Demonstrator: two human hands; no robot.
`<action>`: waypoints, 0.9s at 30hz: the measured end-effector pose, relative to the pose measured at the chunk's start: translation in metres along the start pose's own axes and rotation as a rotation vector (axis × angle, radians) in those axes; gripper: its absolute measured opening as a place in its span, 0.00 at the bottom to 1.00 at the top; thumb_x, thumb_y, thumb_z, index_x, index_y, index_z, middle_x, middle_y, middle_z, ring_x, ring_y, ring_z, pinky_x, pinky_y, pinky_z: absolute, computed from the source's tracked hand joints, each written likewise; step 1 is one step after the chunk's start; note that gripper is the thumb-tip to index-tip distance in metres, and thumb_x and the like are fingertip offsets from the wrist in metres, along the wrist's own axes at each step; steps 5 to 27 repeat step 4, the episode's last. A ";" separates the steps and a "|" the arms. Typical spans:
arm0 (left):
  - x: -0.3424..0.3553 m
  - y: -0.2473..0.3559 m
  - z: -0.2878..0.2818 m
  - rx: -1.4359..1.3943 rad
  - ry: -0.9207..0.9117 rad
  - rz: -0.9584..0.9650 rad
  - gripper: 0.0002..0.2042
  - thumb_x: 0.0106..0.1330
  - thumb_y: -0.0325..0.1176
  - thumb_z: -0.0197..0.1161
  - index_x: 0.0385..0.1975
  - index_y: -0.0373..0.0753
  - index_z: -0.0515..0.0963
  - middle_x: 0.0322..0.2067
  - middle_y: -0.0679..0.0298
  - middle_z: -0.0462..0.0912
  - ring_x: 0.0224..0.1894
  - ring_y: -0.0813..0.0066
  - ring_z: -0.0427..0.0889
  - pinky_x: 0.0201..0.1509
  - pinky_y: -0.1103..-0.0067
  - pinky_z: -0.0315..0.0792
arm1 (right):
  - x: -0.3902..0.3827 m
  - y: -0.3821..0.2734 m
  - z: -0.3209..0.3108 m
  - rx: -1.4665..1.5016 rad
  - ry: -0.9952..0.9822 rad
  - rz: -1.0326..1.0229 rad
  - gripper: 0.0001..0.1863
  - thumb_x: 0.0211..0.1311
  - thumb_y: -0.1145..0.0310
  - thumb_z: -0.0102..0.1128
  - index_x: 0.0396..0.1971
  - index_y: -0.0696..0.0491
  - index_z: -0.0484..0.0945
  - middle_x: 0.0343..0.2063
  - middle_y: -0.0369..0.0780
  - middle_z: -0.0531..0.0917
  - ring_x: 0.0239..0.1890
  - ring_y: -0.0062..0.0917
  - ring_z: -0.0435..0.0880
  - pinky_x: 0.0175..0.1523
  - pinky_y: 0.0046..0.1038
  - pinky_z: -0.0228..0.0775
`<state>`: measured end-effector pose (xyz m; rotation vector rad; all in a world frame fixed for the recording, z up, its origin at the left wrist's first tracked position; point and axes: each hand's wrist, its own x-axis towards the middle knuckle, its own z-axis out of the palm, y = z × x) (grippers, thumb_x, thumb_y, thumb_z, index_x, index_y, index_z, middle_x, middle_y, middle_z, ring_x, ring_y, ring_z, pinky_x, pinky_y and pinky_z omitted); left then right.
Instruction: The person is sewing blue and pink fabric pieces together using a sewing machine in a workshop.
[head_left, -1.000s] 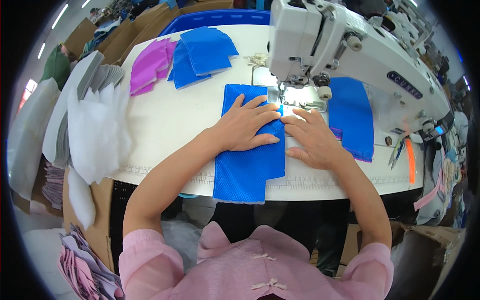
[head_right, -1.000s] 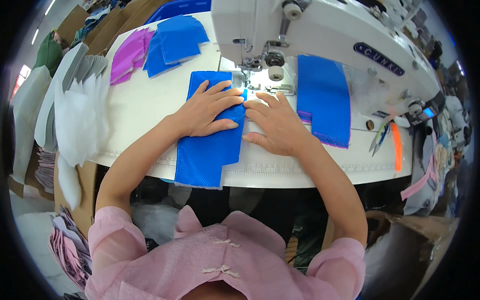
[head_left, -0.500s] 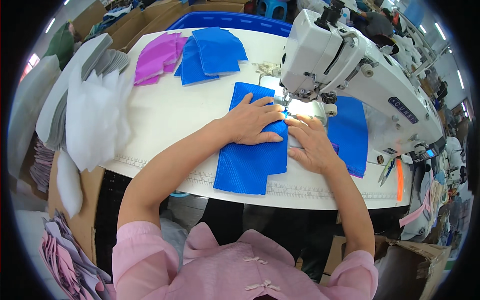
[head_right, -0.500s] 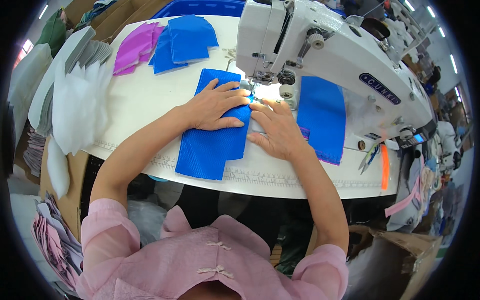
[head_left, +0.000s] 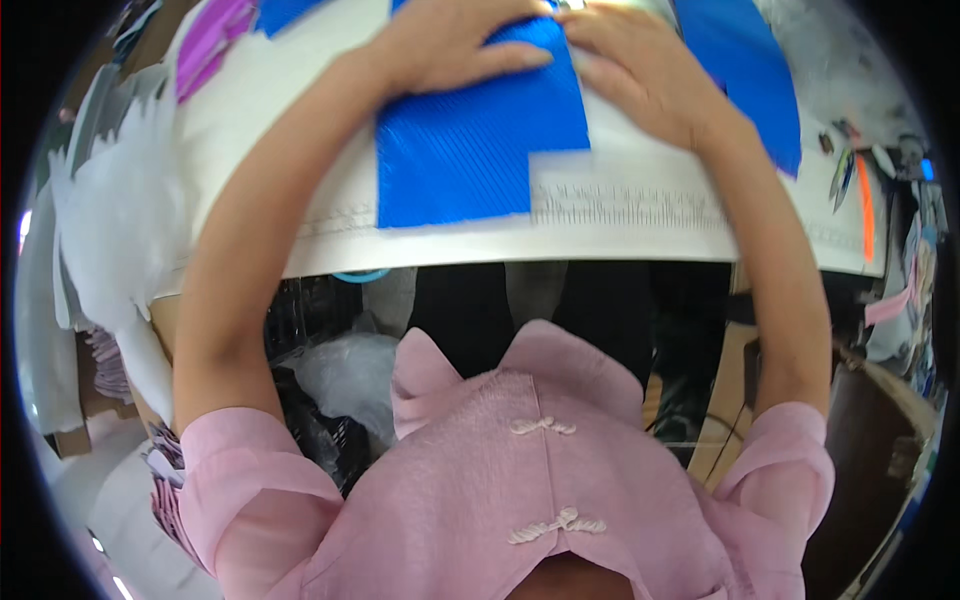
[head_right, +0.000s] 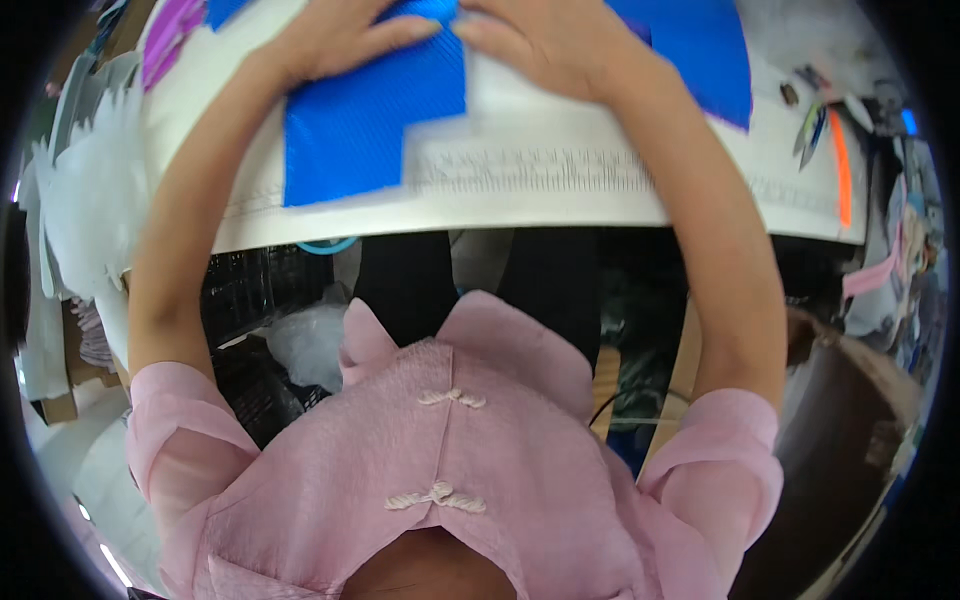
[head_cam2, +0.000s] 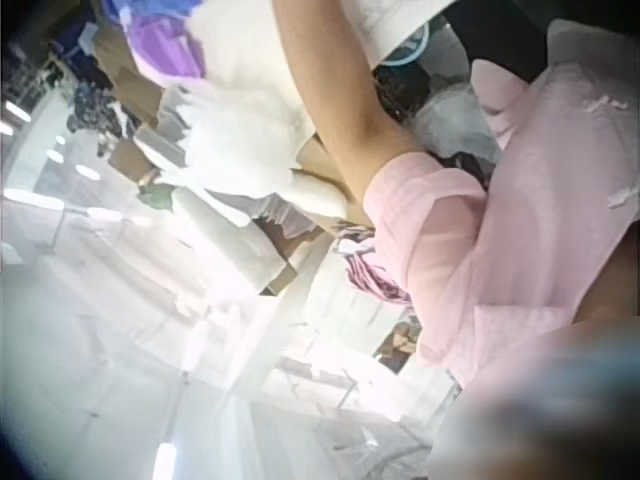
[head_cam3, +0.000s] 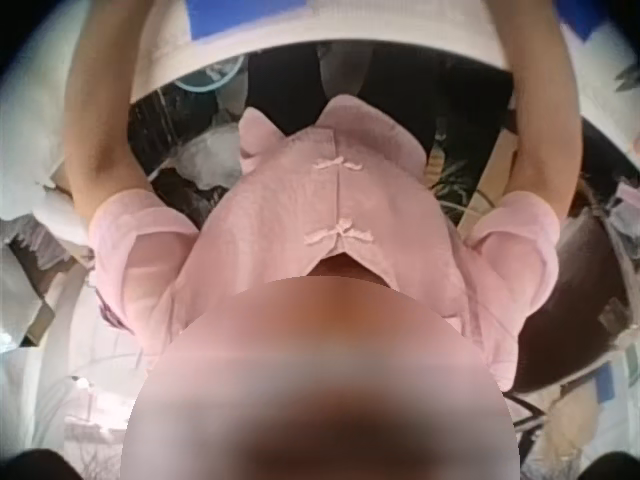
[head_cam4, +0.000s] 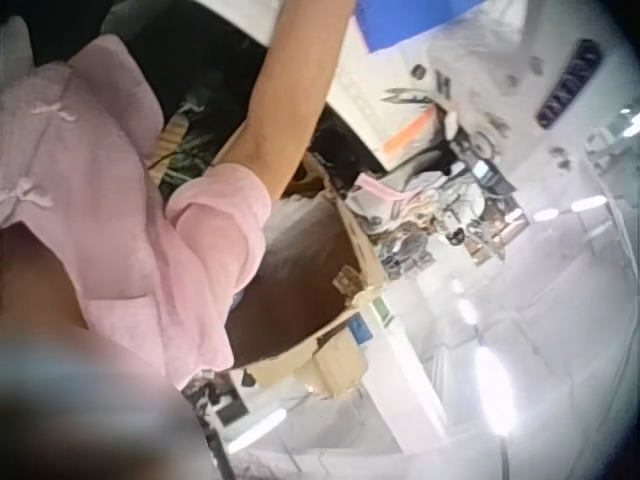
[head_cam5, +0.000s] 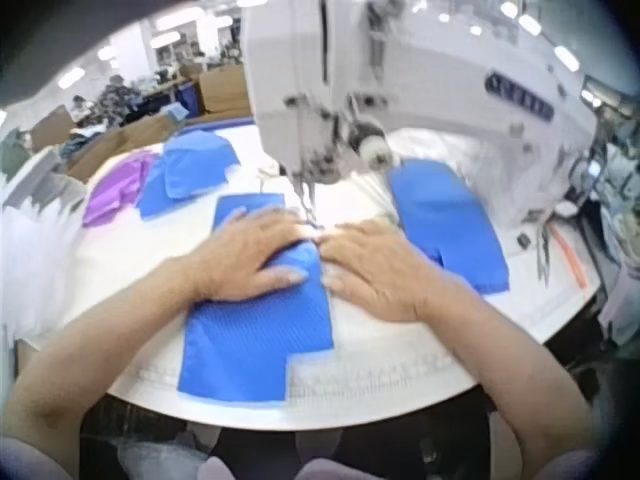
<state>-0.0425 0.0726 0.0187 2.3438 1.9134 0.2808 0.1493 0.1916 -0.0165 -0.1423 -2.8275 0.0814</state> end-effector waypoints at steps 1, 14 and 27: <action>-0.023 -0.042 0.038 -0.224 -0.117 -0.429 0.35 0.52 0.65 0.48 0.57 0.49 0.61 0.56 0.55 0.64 0.61 0.51 0.56 0.65 0.59 0.42 | 0.011 -0.008 -0.007 0.068 -0.041 -0.044 0.23 0.61 0.49 0.38 0.49 0.47 0.68 0.53 0.41 0.69 0.59 0.34 0.60 0.64 0.35 0.46; -0.006 -0.013 0.027 -0.032 0.082 0.172 0.25 0.57 0.49 0.51 0.50 0.38 0.65 0.48 0.52 0.67 0.53 0.56 0.64 0.57 0.64 0.56 | -0.002 -0.021 -0.006 0.229 0.095 -0.102 0.16 0.59 0.59 0.43 0.38 0.57 0.69 0.38 0.45 0.74 0.44 0.37 0.70 0.49 0.35 0.59; -0.006 -0.013 0.027 -0.032 0.082 0.172 0.25 0.57 0.49 0.51 0.50 0.38 0.65 0.48 0.52 0.67 0.53 0.56 0.64 0.57 0.64 0.56 | -0.002 -0.021 -0.006 0.229 0.095 -0.102 0.16 0.59 0.59 0.43 0.38 0.57 0.69 0.38 0.45 0.74 0.44 0.37 0.70 0.49 0.35 0.59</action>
